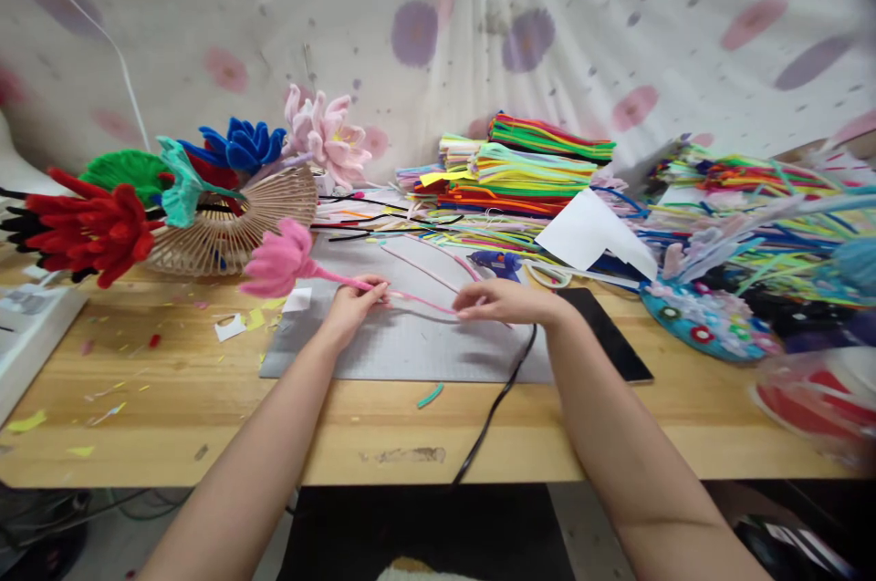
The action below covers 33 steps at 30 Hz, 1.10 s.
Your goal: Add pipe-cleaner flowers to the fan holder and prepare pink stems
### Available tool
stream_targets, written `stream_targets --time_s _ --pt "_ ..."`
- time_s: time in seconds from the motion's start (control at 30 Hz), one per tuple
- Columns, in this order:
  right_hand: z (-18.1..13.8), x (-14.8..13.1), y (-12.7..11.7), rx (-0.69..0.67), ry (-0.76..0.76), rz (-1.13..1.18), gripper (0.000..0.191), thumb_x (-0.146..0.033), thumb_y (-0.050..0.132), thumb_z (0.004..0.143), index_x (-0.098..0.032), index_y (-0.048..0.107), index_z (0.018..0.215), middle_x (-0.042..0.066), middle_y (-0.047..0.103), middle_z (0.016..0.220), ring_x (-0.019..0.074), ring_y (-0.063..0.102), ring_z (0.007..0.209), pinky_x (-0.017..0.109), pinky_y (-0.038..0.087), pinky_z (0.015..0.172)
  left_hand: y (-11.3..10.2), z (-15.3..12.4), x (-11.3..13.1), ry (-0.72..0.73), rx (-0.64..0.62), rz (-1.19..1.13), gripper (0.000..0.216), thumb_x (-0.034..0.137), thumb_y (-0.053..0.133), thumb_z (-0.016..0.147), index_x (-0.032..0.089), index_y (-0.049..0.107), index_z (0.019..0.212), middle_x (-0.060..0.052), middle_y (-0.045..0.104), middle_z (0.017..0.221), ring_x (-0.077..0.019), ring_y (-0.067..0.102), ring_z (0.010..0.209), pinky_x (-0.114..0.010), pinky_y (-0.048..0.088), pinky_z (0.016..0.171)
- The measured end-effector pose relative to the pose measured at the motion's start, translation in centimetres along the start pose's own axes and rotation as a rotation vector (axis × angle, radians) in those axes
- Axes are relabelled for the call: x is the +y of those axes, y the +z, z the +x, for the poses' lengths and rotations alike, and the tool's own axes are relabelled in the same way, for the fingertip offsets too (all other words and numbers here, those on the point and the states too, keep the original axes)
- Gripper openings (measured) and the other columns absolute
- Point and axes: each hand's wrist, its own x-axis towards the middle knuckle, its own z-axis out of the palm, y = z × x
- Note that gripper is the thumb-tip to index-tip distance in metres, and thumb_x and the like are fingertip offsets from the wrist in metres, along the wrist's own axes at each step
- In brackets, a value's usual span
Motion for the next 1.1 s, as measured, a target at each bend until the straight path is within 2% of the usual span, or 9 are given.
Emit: stream_targets --time_s 0.07,0.1,0.17,0.27,0.43,0.53,0.7,0.83,1.1 --pt "-2.7 1.6 -1.4 -0.114 0.195 0.035 0.047 -0.060 0.051 0.075 -0.016 0.065 0.082 0.005 0.065 0.076 0.0147 0.057 0.066 0.024 0.041 0.059 -0.1 0.0 0.2 0.004 -0.012 -0.081 0.035 0.039 0.076 0.054 0.013 0.062 0.074 -0.001 0.059 0.069 -0.0107 0.057 0.063 -0.023 0.052 0.057" --pt "-3.7 2.5 -2.0 -0.080 0.315 0.029 0.049 -0.062 0.052 0.073 -0.015 0.064 0.076 0.005 0.063 0.070 0.0147 0.056 0.062 0.025 0.040 0.056 -0.2 0.0 0.3 0.008 -0.011 -0.108 0.035 0.038 0.076 0.054 0.013 0.063 0.074 -0.001 0.060 0.071 -0.0107 0.058 0.064 -0.024 0.052 0.057" --pt "-4.7 4.3 -2.9 0.109 0.435 -0.077 0.051 -0.066 0.055 0.067 -0.015 0.061 0.068 0.004 0.060 0.062 0.0140 0.053 0.057 0.025 0.037 0.053 -0.2 0.0 0.4 0.016 0.000 -0.148 0.035 0.038 0.076 0.055 0.013 0.063 0.076 -0.002 0.060 0.072 -0.0108 0.058 0.064 -0.024 0.053 0.056" --pt "-3.7 6.3 -2.8 0.417 0.413 -0.167 0.051 -0.067 0.058 0.062 -0.017 0.062 0.073 0.002 0.059 0.063 0.0138 0.050 0.058 0.025 0.036 0.053 -0.2 0.0 0.5 0.011 0.029 -0.169 0.038 0.037 0.077 0.053 0.013 0.063 0.081 -0.001 0.059 0.068 -0.0111 0.058 0.062 -0.023 0.053 0.052" --pt "0.3 7.6 -0.6 0.620 0.376 0.031 0.049 -0.059 0.060 0.066 -0.018 0.067 0.091 0.005 0.065 0.076 0.0174 0.057 0.067 0.026 0.041 0.058 -0.3 0.2 0.0 0.122 0.170 -0.047 0.045 0.038 0.075 0.055 0.014 0.059 0.088 0.001 0.058 0.062 -0.0104 0.056 0.053 -0.021 0.049 0.042" --pt "1.1 7.1 0.2 0.728 0.347 0.265 0.049 -0.056 0.063 0.065 -0.015 0.066 0.092 0.007 0.064 0.075 0.0154 0.056 0.061 0.026 0.042 0.055 -0.2 0.5 -0.4 0.159 0.242 -0.021 0.043 0.039 0.075 0.054 0.015 0.054 0.081 0.001 0.059 0.062 -0.0114 0.057 0.051 -0.021 0.047 0.039" --pt "1.3 2.7 1.4 0.712 0.089 0.595 0.045 -0.055 0.065 0.064 -0.014 0.063 0.083 0.002 0.059 0.066 0.0083 0.048 0.051 0.021 0.037 0.047 0.1 0.8 -0.9 0.182 0.247 -0.037 0.040 0.042 0.076 0.053 0.015 0.050 0.071 0.001 0.059 0.063 -0.0128 0.060 0.057 -0.024 0.052 0.045" --pt "2.8 -0.4 3.5 0.566 0.112 0.538 0.044 -0.058 0.062 0.066 -0.015 0.060 0.072 -0.002 0.050 0.053 0.0072 0.042 0.045 0.021 0.032 0.044 0.1 0.9 -1.0 0.189 0.188 -0.034 0.038 0.042 0.075 0.055 0.016 0.052 0.071 0.001 0.059 0.063 -0.0132 0.060 0.064 -0.026 0.055 0.052" --pt "4.1 -0.7 5.3 0.564 0.022 0.344 0.039 -0.055 0.060 0.070 -0.016 0.064 0.077 0.002 0.062 0.069 0.0134 0.054 0.065 0.025 0.042 0.062 0.3 1.1 -1.4 0.201 0.222 0.006 0.033 0.039 0.074 0.057 0.016 0.053 0.068 0.001 0.057 0.063 -0.0116 0.058 0.059 -0.022 0.052 0.047"
